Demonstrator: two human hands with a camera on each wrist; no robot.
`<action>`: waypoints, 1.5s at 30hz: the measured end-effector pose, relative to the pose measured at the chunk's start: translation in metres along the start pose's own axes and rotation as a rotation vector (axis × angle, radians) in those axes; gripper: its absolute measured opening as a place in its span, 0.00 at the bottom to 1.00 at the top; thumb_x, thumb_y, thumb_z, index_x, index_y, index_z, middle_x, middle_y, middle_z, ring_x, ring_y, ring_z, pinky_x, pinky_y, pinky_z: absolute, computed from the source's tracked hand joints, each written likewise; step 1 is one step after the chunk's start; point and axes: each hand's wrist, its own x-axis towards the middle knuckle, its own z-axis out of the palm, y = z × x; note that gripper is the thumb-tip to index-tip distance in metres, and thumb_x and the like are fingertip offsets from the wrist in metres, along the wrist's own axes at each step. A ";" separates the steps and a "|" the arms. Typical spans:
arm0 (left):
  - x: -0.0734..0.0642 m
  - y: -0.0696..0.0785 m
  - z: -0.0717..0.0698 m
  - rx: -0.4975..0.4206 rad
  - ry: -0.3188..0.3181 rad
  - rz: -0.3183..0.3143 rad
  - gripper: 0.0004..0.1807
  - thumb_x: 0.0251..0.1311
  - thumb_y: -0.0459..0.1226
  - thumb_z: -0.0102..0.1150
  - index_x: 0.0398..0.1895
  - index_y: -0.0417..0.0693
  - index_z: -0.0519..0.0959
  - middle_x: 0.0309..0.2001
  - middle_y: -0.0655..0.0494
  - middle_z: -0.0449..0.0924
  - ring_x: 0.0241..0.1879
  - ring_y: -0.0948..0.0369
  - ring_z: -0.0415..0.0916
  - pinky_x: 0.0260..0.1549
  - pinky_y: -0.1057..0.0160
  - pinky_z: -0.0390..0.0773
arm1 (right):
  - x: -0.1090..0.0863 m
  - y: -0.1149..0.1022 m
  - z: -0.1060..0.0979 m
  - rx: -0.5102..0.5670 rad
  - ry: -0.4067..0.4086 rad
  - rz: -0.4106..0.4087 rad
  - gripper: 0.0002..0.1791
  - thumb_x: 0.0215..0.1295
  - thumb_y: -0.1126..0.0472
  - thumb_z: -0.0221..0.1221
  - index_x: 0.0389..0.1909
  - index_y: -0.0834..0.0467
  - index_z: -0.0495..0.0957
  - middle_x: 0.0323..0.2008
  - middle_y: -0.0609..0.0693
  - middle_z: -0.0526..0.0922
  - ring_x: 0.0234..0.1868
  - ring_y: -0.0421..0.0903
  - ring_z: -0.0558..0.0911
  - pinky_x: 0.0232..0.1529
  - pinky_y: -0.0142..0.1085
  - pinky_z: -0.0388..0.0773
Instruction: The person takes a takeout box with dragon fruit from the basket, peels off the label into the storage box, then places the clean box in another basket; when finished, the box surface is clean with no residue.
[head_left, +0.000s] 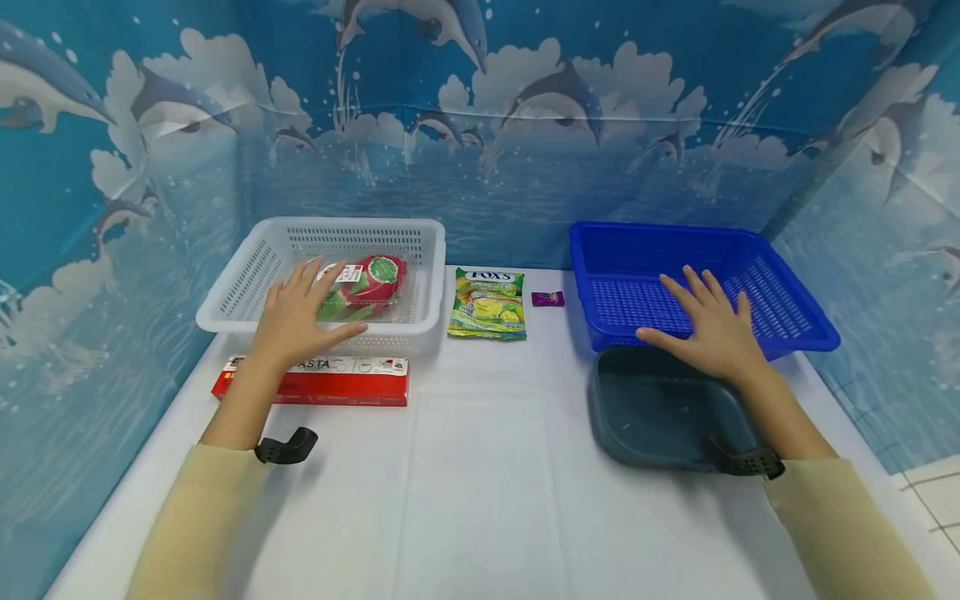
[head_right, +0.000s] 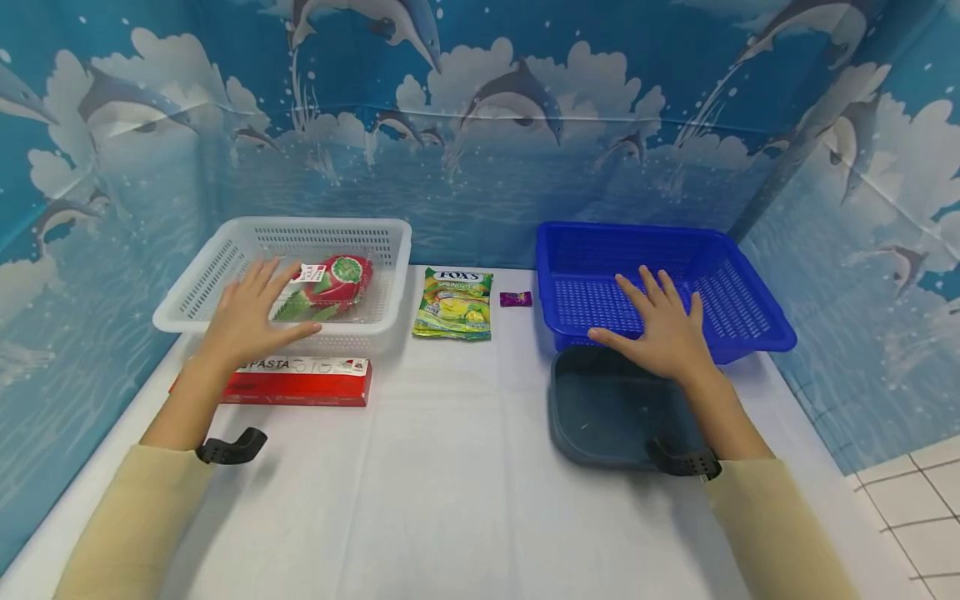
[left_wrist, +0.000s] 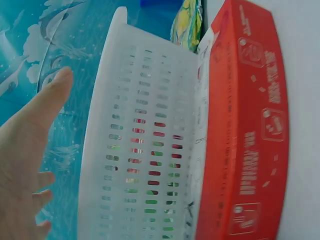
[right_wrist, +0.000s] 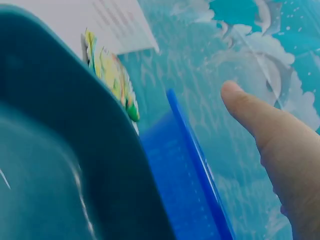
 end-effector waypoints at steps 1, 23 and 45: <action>-0.003 0.000 0.002 -0.022 0.031 -0.006 0.53 0.50 0.64 0.62 0.77 0.57 0.52 0.75 0.42 0.48 0.74 0.44 0.39 0.65 0.31 0.40 | -0.002 -0.002 0.001 0.014 0.019 -0.004 0.53 0.60 0.32 0.57 0.78 0.52 0.46 0.76 0.61 0.38 0.75 0.61 0.33 0.61 0.69 0.18; -0.053 0.010 0.048 -0.412 0.745 -0.159 0.10 0.62 0.32 0.57 0.42 0.32 0.79 0.31 0.40 0.82 0.29 0.48 0.81 0.33 0.84 0.68 | -0.017 -0.092 0.034 0.287 0.241 -0.175 0.33 0.63 0.48 0.63 0.64 0.63 0.71 0.67 0.63 0.66 0.70 0.64 0.59 0.63 0.69 0.50; -0.037 0.037 0.056 -1.275 0.659 -0.612 0.17 0.65 0.31 0.58 0.51 0.43 0.62 0.37 0.48 0.67 0.28 0.61 0.80 0.34 0.71 0.81 | 0.014 -0.159 0.053 0.412 0.167 -0.179 0.32 0.63 0.45 0.63 0.63 0.58 0.74 0.66 0.56 0.70 0.69 0.56 0.63 0.64 0.62 0.59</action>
